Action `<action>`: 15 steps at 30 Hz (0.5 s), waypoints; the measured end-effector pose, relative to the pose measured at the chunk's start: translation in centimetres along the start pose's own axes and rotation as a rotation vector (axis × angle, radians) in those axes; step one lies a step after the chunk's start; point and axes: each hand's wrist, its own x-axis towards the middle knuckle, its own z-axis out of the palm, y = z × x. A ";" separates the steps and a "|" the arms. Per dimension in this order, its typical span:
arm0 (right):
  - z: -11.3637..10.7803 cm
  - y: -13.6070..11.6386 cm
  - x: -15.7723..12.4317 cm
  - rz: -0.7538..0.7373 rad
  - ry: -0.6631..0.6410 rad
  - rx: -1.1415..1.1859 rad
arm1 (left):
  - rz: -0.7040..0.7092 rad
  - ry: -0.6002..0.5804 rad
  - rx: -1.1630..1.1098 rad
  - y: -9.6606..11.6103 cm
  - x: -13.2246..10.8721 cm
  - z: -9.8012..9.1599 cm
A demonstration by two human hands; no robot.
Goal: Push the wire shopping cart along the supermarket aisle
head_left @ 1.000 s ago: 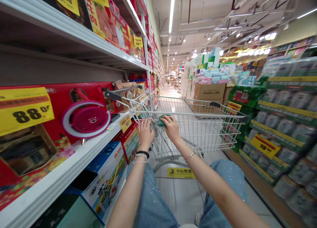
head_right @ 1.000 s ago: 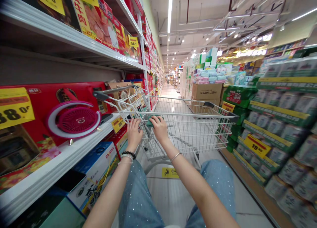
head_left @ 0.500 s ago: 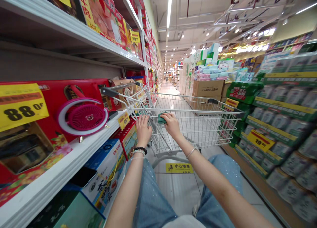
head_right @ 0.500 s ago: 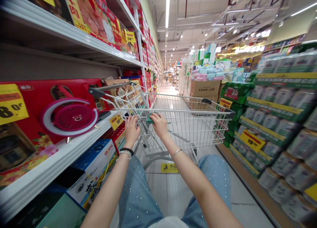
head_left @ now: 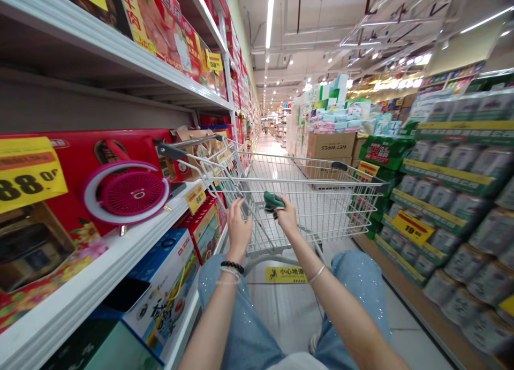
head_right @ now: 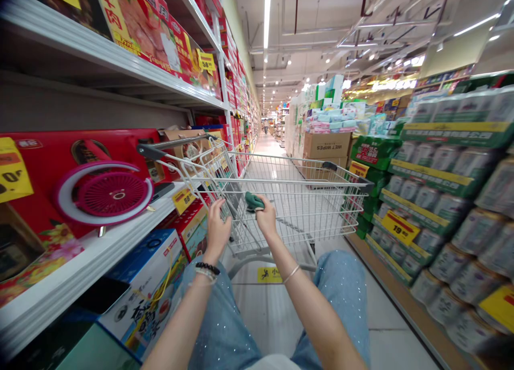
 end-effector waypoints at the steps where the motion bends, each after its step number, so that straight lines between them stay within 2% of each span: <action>1: -0.2 -0.1 -0.6 0.073 0.046 0.070 | -0.006 -0.026 -0.065 0.7 -1.0 0.3; 4: -0.6 -0.6 -2.7 0.233 0.149 0.241 | -0.012 -0.134 -0.218 2.7 -3.7 1.5; 7: -0.9 -1.5 -4.7 0.339 0.226 0.397 | -0.029 -0.225 -0.273 4.3 -5.3 2.5; 10: -1.3 -2.3 -6.0 0.438 0.260 0.526 | -0.036 -0.219 -0.282 5.3 -6.1 3.1; 15: -2.5 -2.9 -6.9 0.607 0.228 0.770 | -0.065 -0.177 -0.239 6.2 -6.4 3.2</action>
